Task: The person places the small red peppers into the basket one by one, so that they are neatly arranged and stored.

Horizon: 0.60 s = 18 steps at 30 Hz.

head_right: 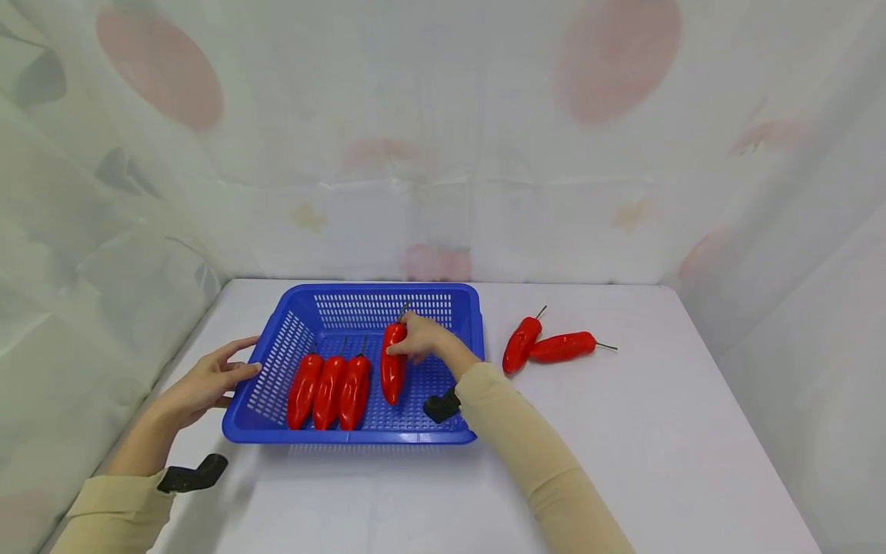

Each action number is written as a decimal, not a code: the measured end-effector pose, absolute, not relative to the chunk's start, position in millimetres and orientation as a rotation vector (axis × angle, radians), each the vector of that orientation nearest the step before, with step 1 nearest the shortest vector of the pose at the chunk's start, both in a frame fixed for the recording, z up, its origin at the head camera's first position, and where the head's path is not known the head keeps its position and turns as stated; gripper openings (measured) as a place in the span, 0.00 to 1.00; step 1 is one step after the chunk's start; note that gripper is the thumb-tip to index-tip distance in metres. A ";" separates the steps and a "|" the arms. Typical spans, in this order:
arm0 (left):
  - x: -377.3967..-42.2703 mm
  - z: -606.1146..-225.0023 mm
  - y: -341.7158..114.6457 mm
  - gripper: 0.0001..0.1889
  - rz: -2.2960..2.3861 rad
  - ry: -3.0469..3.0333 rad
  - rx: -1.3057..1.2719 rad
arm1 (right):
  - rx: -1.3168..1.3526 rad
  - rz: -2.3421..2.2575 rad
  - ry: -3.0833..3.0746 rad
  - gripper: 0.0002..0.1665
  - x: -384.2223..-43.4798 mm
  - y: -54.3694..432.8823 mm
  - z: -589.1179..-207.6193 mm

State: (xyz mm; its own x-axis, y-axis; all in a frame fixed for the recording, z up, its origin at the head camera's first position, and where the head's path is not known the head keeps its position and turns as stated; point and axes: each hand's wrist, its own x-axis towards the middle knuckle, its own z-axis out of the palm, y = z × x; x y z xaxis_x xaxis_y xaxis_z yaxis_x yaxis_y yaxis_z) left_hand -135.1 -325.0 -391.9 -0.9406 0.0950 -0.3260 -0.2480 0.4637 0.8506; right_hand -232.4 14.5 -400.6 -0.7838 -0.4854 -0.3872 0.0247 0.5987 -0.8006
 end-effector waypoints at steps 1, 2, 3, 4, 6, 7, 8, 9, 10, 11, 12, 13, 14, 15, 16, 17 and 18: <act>-135.2 -392.1 -325.1 0.38 1.470 2.388 -0.129 | -0.362 -1.125 2.237 0.39 -232.5 13.6 -401.2; -135.1 -391.9 -325.1 0.38 1.471 2.386 -0.129 | -0.365 -1.114 2.241 0.39 -233.0 12.5 -402.6; -135.0 -391.9 -325.1 0.38 1.473 2.384 -0.128 | -0.369 -1.104 2.242 0.39 -233.1 11.5 -403.3; -135.0 -391.8 -325.0 0.38 1.474 2.382 -0.129 | -0.374 -1.090 2.246 0.39 -233.1 10.5 -404.0; -134.8 -391.2 -324.6 0.38 1.476 2.381 -0.128 | -0.386 -1.062 2.252 0.39 -233.5 8.8 -405.6; -134.6 -390.8 -324.3 0.38 1.477 2.381 -0.127 | -0.390 -1.052 2.251 0.39 -234.0 8.0 -406.3; -134.3 -390.3 -324.1 0.38 1.478 2.380 -0.126 | -0.390 -1.045 2.245 0.39 -234.7 7.4 -407.2; -134.2 -390.1 -324.0 0.38 1.478 2.380 -0.125 | -0.389 -1.040 2.236 0.39 -235.3 6.9 -407.4; -134.1 -390.0 -323.9 0.38 1.478 2.380 -0.124 | -0.391 -1.036 2.228 0.38 -236.4 6.5 -408.5; -133.9 -389.8 -323.8 0.38 1.478 2.380 -0.124 | -0.388 -1.035 2.217 0.38 -237.8 5.9 -409.9; -133.8 -389.7 -323.7 0.38 1.479 2.380 -0.122 | -0.384 -1.034 2.207 0.37 -238.9 5.1 -411.2; -133.7 -389.7 -323.7 0.38 1.479 2.379 -0.122 | -0.398 -1.039 2.195 0.38 -241.6 5.1 -414.9; -133.6 -389.7 -323.7 0.38 1.480 2.377 -0.122 | -0.395 -1.038 2.187 0.38 -242.4 4.4 -416.3; -133.6 -389.7 -323.7 0.38 1.481 2.377 -0.122 | -0.393 -1.037 2.178 0.37 -243.1 3.9 -417.4; -133.6 -389.8 -323.7 0.38 1.481 2.377 -0.121 | -0.391 -1.036 2.172 0.37 -243.1 3.4 -418.2; -133.5 -390.0 -323.7 0.38 1.483 2.376 -0.121 | -0.387 -1.039 2.164 0.37 -243.2 2.8 -419.0; -133.5 -390.2 -323.8 0.38 1.484 2.376 -0.120 | -0.383 -1.043 2.159 0.36 -242.7 2.6 -419.3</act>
